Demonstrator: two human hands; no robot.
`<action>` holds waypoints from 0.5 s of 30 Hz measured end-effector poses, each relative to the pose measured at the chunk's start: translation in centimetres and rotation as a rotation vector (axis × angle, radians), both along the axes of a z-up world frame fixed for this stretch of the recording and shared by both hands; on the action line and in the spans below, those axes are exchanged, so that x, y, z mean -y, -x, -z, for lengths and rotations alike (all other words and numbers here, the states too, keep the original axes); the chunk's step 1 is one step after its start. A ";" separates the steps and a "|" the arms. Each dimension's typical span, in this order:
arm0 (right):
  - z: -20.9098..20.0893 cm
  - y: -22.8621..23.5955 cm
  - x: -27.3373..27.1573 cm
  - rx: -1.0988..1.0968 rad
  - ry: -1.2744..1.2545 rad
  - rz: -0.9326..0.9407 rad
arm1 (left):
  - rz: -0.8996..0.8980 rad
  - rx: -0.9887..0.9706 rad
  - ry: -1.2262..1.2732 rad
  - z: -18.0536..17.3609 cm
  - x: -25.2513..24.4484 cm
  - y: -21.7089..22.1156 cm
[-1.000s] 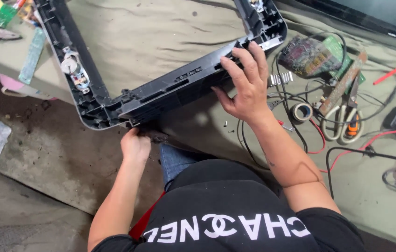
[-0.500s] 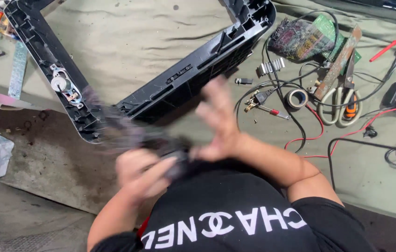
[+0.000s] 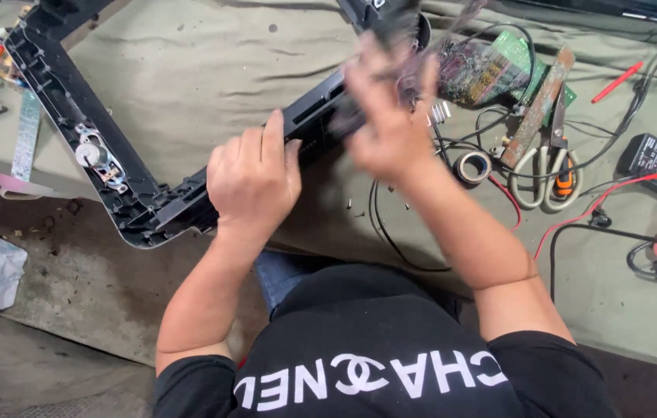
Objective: Cleaning a TV frame with a cloth and inspecting internal circuit boards on a workbench.
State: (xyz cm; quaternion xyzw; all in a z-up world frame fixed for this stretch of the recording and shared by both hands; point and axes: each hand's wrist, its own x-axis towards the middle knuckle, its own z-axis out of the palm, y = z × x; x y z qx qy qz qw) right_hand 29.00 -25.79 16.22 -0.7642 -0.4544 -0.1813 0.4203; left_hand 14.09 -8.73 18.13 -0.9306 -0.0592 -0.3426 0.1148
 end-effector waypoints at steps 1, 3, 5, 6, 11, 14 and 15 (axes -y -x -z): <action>0.5 0.8 -1.3 0.154 0.048 -0.074 | -0.015 0.027 -0.013 0.3 0.0 -0.2; 0.3 3.3 -2.5 0.207 0.119 -0.097 | -0.009 0.046 -0.038 -0.2 -0.2 -0.2; 1.2 4.0 -2.6 0.242 0.190 -0.118 | 0.002 0.047 -0.061 0.0 0.0 0.1; 1.9 3.0 -2.3 0.255 0.150 -0.089 | 0.000 0.046 -0.055 0.1 0.0 0.0; 3.3 -3.6 0.7 0.093 -0.026 0.063 | -0.026 0.114 -0.138 0.5 -0.2 -0.8; 2.5 -3.8 0.6 -0.113 -0.330 -0.007 | -0.033 0.132 -0.143 0.4 0.0 -0.9; 2.3 -3.2 0.4 -0.088 -0.280 0.024 | -0.043 0.129 -0.146 0.3 0.0 -0.9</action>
